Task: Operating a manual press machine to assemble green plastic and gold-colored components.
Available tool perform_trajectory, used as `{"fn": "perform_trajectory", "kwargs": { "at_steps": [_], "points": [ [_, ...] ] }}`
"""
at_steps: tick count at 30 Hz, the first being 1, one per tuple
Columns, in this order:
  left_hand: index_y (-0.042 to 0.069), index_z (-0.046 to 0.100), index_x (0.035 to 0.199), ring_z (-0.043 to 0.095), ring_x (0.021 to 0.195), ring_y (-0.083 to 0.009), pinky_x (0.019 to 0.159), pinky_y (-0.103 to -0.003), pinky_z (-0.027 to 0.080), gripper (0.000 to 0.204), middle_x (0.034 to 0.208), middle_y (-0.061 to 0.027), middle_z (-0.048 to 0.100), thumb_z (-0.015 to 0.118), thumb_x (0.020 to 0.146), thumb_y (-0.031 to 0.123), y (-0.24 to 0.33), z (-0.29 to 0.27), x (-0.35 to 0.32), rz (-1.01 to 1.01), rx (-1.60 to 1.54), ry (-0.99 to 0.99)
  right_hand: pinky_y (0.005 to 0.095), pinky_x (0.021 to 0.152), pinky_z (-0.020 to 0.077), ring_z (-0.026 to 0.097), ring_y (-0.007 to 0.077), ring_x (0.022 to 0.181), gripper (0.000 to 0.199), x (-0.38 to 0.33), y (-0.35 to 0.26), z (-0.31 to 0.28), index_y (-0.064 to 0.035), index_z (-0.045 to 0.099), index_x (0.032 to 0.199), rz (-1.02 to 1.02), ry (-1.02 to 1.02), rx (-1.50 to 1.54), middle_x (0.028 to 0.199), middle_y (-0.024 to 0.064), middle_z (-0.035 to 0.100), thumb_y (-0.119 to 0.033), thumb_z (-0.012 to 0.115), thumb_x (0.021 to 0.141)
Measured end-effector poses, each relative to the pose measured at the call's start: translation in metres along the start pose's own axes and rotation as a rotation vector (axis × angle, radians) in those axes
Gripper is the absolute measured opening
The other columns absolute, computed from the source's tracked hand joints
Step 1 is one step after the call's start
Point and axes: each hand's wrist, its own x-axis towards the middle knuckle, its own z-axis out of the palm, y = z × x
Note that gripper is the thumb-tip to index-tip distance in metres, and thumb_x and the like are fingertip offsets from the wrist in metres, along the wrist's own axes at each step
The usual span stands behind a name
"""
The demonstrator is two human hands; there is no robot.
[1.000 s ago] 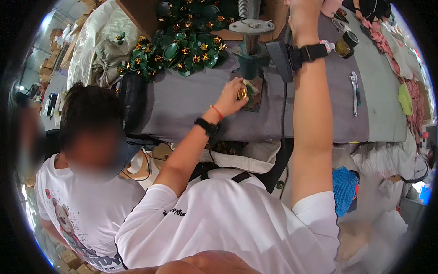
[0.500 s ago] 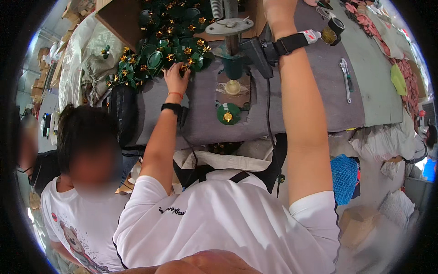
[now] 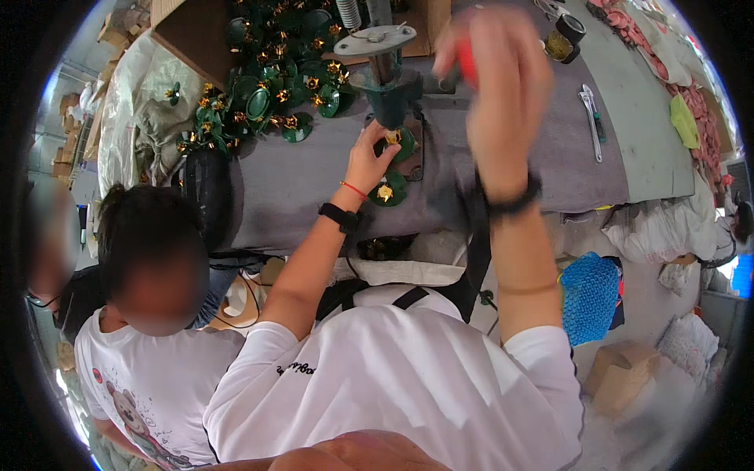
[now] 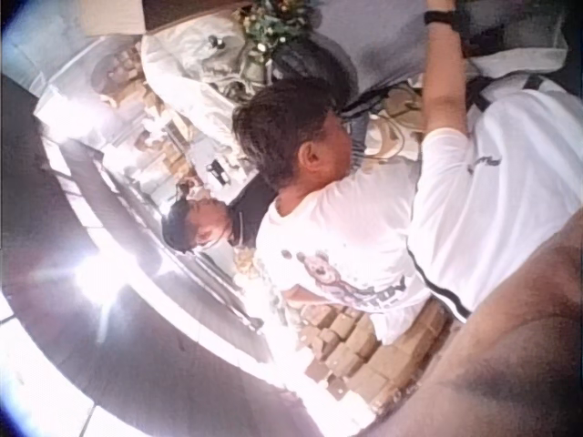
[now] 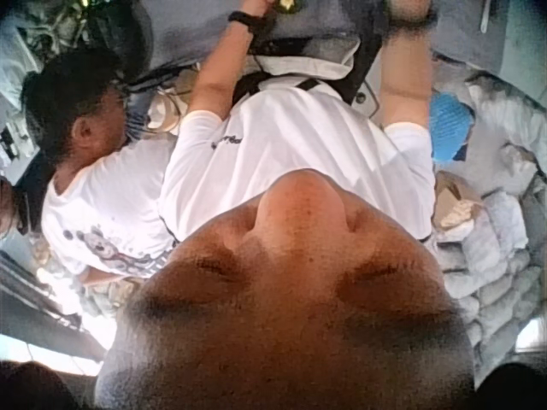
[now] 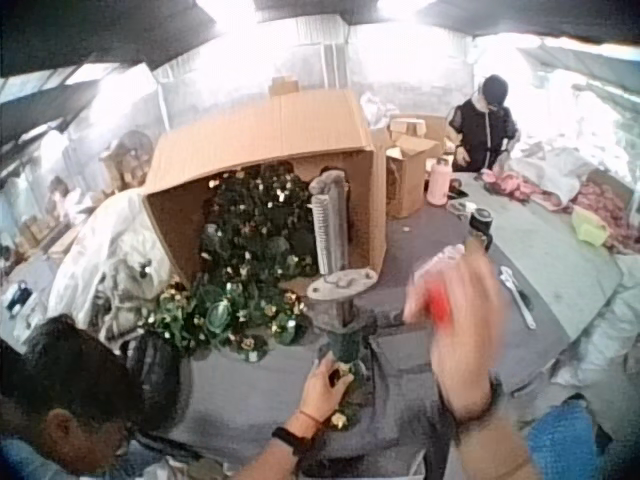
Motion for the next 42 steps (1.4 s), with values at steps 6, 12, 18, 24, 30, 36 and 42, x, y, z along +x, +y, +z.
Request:
{"fn": "perform_trajectory", "kwargs": {
  "at_steps": [6,12,18,24,30,36,42],
  "points": [
    [-0.002,0.038,0.137,0.052,0.119,-0.0362,0.110,-0.044,0.032,0.070,0.123,-0.0171,0.060,0.072,0.080,0.018,0.005,0.001,-0.007,-0.009,-0.122,0.094,0.0517,0.104,0.0346,0.057,0.0359,0.119,0.009,-0.184,0.026,-0.050,-0.0064,0.052,0.079,-0.108,-0.223,-0.504,0.105,0.0122,0.069,-0.007,0.049,0.088],
    [0.000,0.057,0.116,0.050,0.118,-0.0368,0.110,-0.045,0.032,0.051,0.123,-0.0170,0.057,0.075,0.076,0.026,-0.003,-0.002,0.013,0.061,0.124,-0.141,0.0425,0.082,0.0486,0.066,0.0283,0.084,0.030,-0.089,0.005,-0.042,-0.0031,0.054,0.077,-0.280,-0.285,-0.248,0.085,0.0126,0.068,-0.020,0.040,0.097],
    [0.003,0.060,0.100,0.047,0.122,-0.0379,0.108,-0.046,0.032,0.036,0.125,-0.0195,0.054,0.073,0.078,0.028,-0.006,-0.008,0.001,0.129,0.008,-0.121,0.0244,0.054,0.0366,0.047,0.0103,0.056,0.032,0.081,0.029,0.030,-0.0033,0.057,0.080,0.061,0.123,-0.166,0.066,0.0026,0.052,-0.026,0.044,0.098],
    [0.003,0.059,0.111,0.037,0.130,-0.0464,0.111,-0.051,0.026,0.047,0.139,-0.0257,0.043,0.070,0.083,0.038,-0.014,-0.046,-0.033,0.189,0.104,-0.282,0.0202,0.041,0.0261,0.038,0.0060,0.046,0.033,0.114,0.085,0.029,-0.0075,0.056,0.077,0.226,0.192,0.091,0.058,-0.0026,0.044,-0.033,0.051,0.097],
    [-0.001,0.057,0.116,0.040,0.126,-0.0453,0.105,-0.052,0.032,0.048,0.137,-0.0290,0.041,0.072,0.077,0.024,-0.087,-0.090,0.016,-0.032,0.643,0.553,0.0202,0.041,0.0261,0.039,0.0055,0.048,0.032,0.111,0.085,0.029,-0.0090,0.056,0.078,0.164,0.164,0.104,0.060,-0.0030,0.045,-0.034,0.051,0.098],
    [0.002,0.057,0.098,0.056,0.098,-0.0378,0.084,-0.042,0.048,0.023,0.116,-0.0205,0.054,0.069,0.078,0.006,-0.064,-0.062,-0.012,-0.059,0.139,0.163,0.0196,0.042,0.0267,0.041,0.0047,0.050,0.031,0.114,0.086,0.027,-0.0096,0.056,0.080,0.185,0.181,0.095,0.062,-0.0040,0.046,-0.034,0.052,0.098],
    [0.001,0.049,0.116,0.061,0.095,-0.0359,0.082,-0.041,0.049,0.044,0.105,-0.0157,0.063,0.071,0.079,0.009,0.003,-0.023,-0.013,-0.059,-0.157,0.248,0.0190,0.043,0.0270,0.041,0.0051,0.052,0.035,0.114,0.100,0.022,-0.0085,0.056,0.078,0.176,0.167,0.111,0.063,-0.0042,0.044,-0.037,0.052,0.097]
  ]
}}
